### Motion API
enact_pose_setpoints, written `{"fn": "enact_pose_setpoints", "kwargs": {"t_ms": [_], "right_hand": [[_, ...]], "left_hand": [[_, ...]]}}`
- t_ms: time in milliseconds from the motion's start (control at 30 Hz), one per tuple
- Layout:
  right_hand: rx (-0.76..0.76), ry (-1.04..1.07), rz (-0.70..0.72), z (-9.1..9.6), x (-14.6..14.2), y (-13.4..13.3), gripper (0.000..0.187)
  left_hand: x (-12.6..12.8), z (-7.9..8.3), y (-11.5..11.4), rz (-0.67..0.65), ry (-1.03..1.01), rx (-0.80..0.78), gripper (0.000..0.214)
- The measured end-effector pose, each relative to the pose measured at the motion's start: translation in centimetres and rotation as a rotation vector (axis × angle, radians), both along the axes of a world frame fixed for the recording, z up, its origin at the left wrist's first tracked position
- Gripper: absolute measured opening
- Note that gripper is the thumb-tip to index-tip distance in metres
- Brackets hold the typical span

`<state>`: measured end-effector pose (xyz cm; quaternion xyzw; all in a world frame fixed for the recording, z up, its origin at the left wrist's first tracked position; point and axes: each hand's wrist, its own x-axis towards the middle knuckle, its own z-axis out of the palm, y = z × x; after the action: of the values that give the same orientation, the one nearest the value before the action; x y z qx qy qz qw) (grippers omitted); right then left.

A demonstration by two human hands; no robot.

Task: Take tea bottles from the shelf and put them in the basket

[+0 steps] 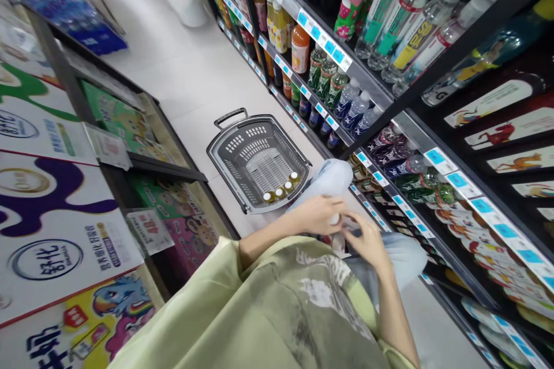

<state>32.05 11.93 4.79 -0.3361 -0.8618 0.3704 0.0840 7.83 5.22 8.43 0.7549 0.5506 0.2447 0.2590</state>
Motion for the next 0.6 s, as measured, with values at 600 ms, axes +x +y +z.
{"fn": "enact_pose_setpoints", "kwargs": {"t_ms": [600], "right_hand": [[0.655,-0.044,-0.674,-8.7,15.7,-0.3,0.021]], "left_hand": [[-16.4,-13.2,4.3,0.871,0.464,-0.403,0.027]]}}
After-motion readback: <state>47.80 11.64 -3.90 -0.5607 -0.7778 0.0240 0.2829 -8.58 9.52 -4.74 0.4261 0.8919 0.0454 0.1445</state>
